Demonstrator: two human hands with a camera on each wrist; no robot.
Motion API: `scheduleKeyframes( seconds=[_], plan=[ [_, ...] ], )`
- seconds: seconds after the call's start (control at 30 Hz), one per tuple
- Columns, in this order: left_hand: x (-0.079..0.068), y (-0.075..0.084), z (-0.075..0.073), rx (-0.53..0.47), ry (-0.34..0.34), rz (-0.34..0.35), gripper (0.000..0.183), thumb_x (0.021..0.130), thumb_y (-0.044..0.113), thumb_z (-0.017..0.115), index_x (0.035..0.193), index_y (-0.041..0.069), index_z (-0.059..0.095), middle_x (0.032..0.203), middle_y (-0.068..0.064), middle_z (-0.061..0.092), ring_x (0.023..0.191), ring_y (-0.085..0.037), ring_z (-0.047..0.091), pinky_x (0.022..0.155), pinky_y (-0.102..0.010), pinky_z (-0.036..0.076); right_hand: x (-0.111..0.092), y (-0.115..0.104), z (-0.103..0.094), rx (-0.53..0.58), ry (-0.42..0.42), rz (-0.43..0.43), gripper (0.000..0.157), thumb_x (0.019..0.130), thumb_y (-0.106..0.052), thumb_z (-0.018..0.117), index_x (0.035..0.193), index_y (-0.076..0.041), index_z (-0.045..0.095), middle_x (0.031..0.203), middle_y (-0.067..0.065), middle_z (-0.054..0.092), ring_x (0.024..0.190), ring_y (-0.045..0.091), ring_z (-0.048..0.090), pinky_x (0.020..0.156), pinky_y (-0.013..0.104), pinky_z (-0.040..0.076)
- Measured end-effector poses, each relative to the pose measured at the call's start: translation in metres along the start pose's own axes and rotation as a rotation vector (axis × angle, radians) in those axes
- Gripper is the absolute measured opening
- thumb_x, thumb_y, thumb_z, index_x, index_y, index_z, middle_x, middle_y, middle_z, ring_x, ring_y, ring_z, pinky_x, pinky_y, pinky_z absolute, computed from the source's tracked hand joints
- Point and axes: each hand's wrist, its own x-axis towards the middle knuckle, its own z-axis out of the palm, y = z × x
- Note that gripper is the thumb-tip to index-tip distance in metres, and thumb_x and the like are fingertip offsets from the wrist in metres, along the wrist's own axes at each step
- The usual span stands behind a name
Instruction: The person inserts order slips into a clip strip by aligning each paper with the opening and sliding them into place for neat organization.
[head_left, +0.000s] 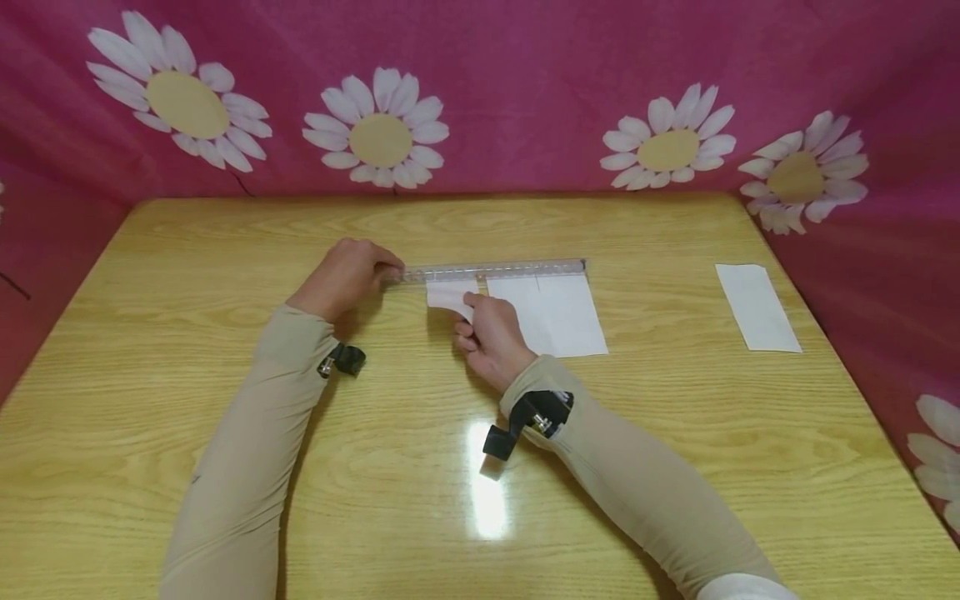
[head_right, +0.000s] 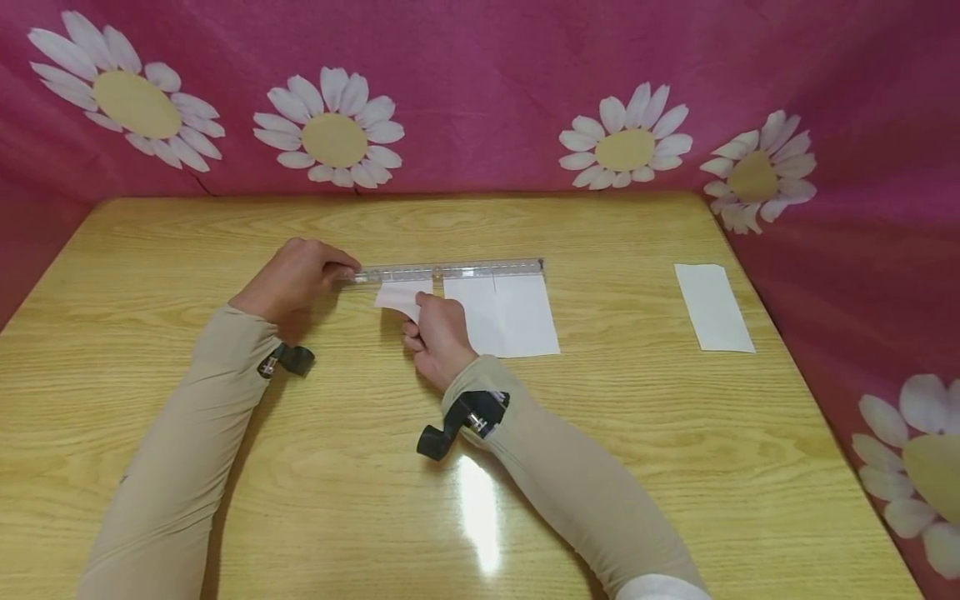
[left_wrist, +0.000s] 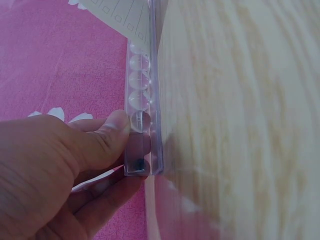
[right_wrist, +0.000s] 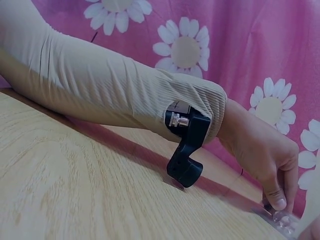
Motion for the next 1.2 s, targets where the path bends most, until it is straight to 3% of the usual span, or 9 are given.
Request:
scheduleKeyframes(
  seconds=[0.23,0.6,0.83,1.07,1.2],
  plan=[
    [0.000,-0.001,0.001,0.003,0.008,0.011,0.021,0.098,0.012,0.070,0.115,0.003,0.079,0.117,-0.018,0.078,0.114,-0.035,0.071,0.104,-0.050,0.055,-0.001,-0.001,-0.002,0.006,0.013,-0.002,0.012,0.110,-0.015,0.043,0.118,-0.006,0.043,0.073,0.003,0.050,0.049,0.004,0.033,0.040,0.015,0.022],
    [0.000,-0.001,0.002,-0.004,0.007,0.011,0.021,0.098,0.013,0.071,0.115,0.004,0.079,0.118,-0.018,0.078,0.114,-0.035,0.071,0.104,-0.050,0.054,-0.001,-0.002,-0.007,-0.002,0.021,-0.006,0.017,0.110,-0.016,0.043,0.124,-0.005,0.044,0.078,0.004,0.050,0.051,0.005,0.034,0.042,0.016,0.023],
    [-0.001,-0.002,0.001,-0.011,0.012,0.018,0.021,0.099,0.012,0.070,0.115,0.003,0.079,0.117,-0.018,0.078,0.114,-0.036,0.071,0.104,-0.050,0.055,-0.003,-0.004,-0.009,-0.013,0.032,-0.007,0.034,0.110,-0.016,0.042,0.142,-0.005,0.039,0.080,0.005,0.049,0.052,0.006,0.034,0.043,0.016,0.024],
    [-0.002,-0.001,0.001,-0.015,0.004,0.014,0.021,0.099,0.013,0.070,0.116,0.003,0.079,0.118,-0.018,0.077,0.115,-0.036,0.071,0.104,-0.051,0.055,-0.002,-0.004,-0.011,-0.008,0.019,0.000,0.025,0.110,-0.017,0.044,0.133,-0.005,0.043,0.078,0.004,0.048,0.052,0.006,0.033,0.043,0.016,0.023],
    [-0.002,-0.001,0.002,-0.014,0.012,0.021,0.021,0.099,0.013,0.070,0.114,0.003,0.079,0.117,-0.018,0.078,0.113,-0.036,0.071,0.103,-0.050,0.055,-0.001,-0.004,-0.012,-0.008,0.011,0.009,0.031,0.110,-0.016,0.045,0.138,-0.006,0.040,0.079,0.004,0.049,0.052,0.006,0.033,0.042,0.016,0.023]
  ],
)
